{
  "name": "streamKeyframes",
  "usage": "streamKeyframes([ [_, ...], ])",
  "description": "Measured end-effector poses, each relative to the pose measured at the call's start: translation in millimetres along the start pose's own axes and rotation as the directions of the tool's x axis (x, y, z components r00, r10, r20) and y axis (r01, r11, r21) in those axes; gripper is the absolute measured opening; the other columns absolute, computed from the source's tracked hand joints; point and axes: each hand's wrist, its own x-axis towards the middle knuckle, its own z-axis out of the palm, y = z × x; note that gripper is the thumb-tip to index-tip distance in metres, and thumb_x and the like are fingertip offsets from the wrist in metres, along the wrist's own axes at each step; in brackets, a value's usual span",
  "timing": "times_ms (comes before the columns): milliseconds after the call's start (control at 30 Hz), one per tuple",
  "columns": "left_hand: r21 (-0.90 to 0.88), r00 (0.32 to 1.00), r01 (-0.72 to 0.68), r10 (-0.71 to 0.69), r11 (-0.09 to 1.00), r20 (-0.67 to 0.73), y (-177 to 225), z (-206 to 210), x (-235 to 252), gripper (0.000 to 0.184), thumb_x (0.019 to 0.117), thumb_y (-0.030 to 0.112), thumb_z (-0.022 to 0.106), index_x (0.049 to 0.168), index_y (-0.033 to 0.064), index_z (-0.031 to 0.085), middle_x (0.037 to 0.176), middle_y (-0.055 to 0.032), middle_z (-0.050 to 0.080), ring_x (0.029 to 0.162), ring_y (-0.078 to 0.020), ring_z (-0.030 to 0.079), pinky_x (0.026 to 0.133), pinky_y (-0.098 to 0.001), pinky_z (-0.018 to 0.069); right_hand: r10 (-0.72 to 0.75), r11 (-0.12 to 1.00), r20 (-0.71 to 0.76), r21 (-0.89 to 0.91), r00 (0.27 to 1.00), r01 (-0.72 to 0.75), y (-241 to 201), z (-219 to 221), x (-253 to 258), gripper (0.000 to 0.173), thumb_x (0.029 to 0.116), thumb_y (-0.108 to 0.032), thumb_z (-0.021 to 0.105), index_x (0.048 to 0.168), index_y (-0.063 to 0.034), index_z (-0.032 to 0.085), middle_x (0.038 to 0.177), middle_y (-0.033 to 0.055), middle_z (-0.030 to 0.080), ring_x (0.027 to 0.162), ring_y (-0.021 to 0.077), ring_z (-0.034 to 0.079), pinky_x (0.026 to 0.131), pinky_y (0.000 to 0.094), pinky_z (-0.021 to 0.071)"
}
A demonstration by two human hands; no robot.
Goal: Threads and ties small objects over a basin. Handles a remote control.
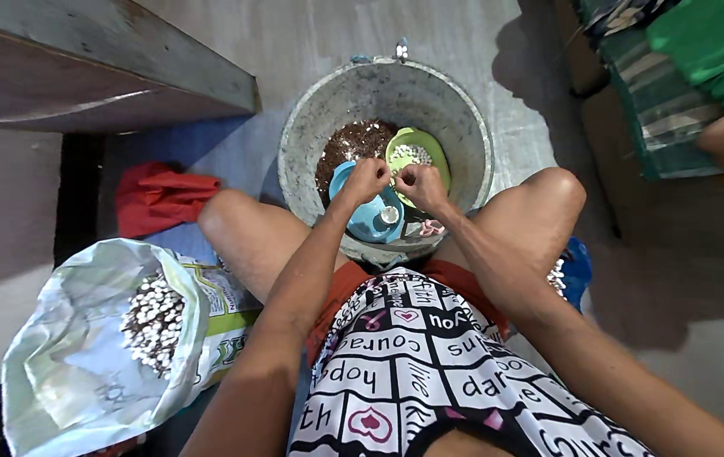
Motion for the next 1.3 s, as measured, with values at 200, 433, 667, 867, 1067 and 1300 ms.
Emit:
streamKeyframes([
  [200, 0.012, 0.96, 0.232, -0.227, 0.973, -0.165, -30.5, -30.1, 0.8, 0.032, 0.1055, 0.023, 0.047, 0.108, 0.0006, 0.07, 0.093, -0.0181, 0.071, 0.084, -0.0313, 0.072, 0.081, -0.0539, 0.0588, 0.172, 0.951, -0.072, 0.272, 0.983, -0.146, 10.1, -22.0, -7.0, 0.02, 0.0967, -0.024, 0.067, 0.099, -0.0068, 0.076, 0.087, 0.0055, 0.074, 0.077, 0.0154, 0.071, 0.076, 0.0405, 0.0606],
  [433, -0.088, 0.949, 0.182, -0.198, 0.979, -0.246, -18.7, -27.1, -4.8, 0.027, 0.0964, 0.01, 0.06, 0.12, 0.0037, 0.069, 0.116, -0.0157, 0.071, 0.105, -0.0285, 0.069, 0.096, -0.0515, 0.056, 0.187, 0.698, 0.014, 0.701, 0.982, -0.142, 13.1, -18.6, 0.3, 0.024, 0.1012, -0.02, 0.066, 0.112, 0.0015, 0.071, 0.097, 0.0115, 0.074, 0.082, 0.0184, 0.07, 0.08, 0.0366, 0.0602],
  [667, -0.545, 0.997, 0.047, -0.069, 0.837, -0.02, 18.1, -17.5, -10.4, 0.033, 0.1091, 0.027, 0.052, 0.122, 0.0015, 0.07, 0.106, -0.0109, 0.075, 0.08, -0.0183, 0.073, 0.076, -0.0389, 0.0639, 0.119, 0.712, -0.008, 0.698, 0.993, -0.08, 9.5, -15.7, 0.9, 0.021, 0.0993, -0.014, 0.067, 0.114, 0.0017, 0.071, 0.097, 0.011, 0.073, 0.083, 0.0172, 0.069, 0.081, 0.0363, 0.0601],
  [867, -0.508, 0.995, 0.078, -0.099, 0.858, -0.014, 28.7, -10.0, -13.5, 0.021, 0.1048, 0.019, 0.061, 0.108, 0.0013, 0.072, 0.09, -0.011, 0.073, 0.068, -0.018, 0.07, 0.068, -0.0374, 0.0626, 0.069, 0.779, 0.012, 0.624, 0.998, -0.062, 8.0, -14.8, -5.3, 0.019, 0.099, -0.013, 0.068, 0.114, -0.0028, 0.071, 0.101, 0.0101, 0.073, 0.086, 0.0187, 0.07, 0.082, 0.0388, 0.0603],
  [1067, -0.259, 0.997, -0.01, -0.009, 0.966, -0.073, 20.5, 2.0, -4.2, 0.03, 0.1036, 0.029, 0.057, 0.108, 0.006, 0.075, 0.098, -0.0089, 0.074, 0.089, -0.0178, 0.071, 0.088, -0.0424, 0.0591, 0.201, 0.718, 0.127, 0.655, 0.971, -0.235, 9.5, -14.9, 0.1, 0.032, 0.1028, -0.028, 0.063, 0.116, -0.0004, 0.072, 0.101, 0.0113, 0.074, 0.086, 0.0189, 0.07, 0.079, 0.0387, 0.0606],
  [1300, -0.116, 0.999, 0.026, -0.031, 0.993, -0.042, 17.3, 0.8, -2.5, 0.03, 0.1015, 0.032, 0.057, 0.107, 0.0105, 0.076, 0.102, -0.0066, 0.075, 0.097, -0.0196, 0.071, 0.093, -0.047, 0.0565, 0.148, 0.818, 0.184, 0.529, 0.972, -0.225, 15.3, -10.8, 4.6, 0.028, 0.1014, -0.03, 0.066, 0.106, -0.0038, 0.075, 0.094, 0.0081, 0.074, 0.079, 0.0164, 0.07, 0.077, 0.0367, 0.0598],
])
